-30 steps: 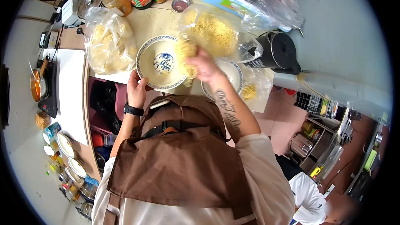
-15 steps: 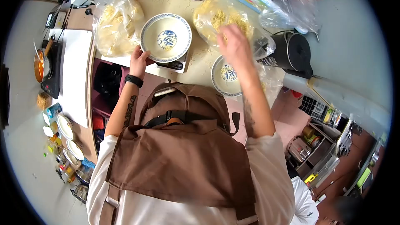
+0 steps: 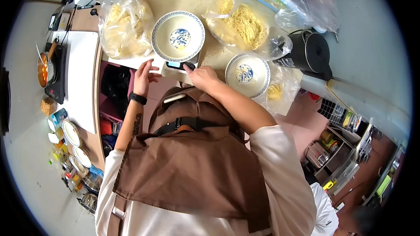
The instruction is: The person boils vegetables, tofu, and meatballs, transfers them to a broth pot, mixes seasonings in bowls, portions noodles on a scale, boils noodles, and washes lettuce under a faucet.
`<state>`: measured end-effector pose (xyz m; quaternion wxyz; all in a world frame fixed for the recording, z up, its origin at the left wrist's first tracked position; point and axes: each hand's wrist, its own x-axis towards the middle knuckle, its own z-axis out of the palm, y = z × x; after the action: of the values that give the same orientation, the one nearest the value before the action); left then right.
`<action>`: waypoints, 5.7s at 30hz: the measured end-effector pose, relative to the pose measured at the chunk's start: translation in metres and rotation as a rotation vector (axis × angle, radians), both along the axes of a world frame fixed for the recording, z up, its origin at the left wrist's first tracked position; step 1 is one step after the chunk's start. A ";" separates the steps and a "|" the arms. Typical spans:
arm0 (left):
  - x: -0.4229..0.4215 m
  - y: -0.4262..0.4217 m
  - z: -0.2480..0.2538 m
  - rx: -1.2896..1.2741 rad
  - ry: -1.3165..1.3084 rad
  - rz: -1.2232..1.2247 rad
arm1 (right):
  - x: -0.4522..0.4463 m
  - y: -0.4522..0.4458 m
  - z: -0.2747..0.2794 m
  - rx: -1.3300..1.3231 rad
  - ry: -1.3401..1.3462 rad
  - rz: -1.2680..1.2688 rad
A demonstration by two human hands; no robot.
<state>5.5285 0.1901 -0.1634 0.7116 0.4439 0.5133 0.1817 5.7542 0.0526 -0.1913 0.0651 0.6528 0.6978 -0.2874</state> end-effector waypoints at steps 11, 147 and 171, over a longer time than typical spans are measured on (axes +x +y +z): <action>-0.044 -0.037 -0.020 0.042 0.121 -0.041 | 0.079 -0.028 0.102 0.316 0.427 -0.589; 0.318 -0.005 0.049 1.087 -0.163 -0.635 | 0.205 -0.009 0.113 0.690 0.107 -0.828; 0.329 -0.006 0.014 0.845 0.043 -0.824 | 0.202 0.002 0.173 0.994 0.416 -0.962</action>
<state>5.8577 0.1842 -0.1490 0.4743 0.8554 0.1960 0.0700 5.9561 0.0545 -0.0182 -0.5075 0.7721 0.3792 -0.0511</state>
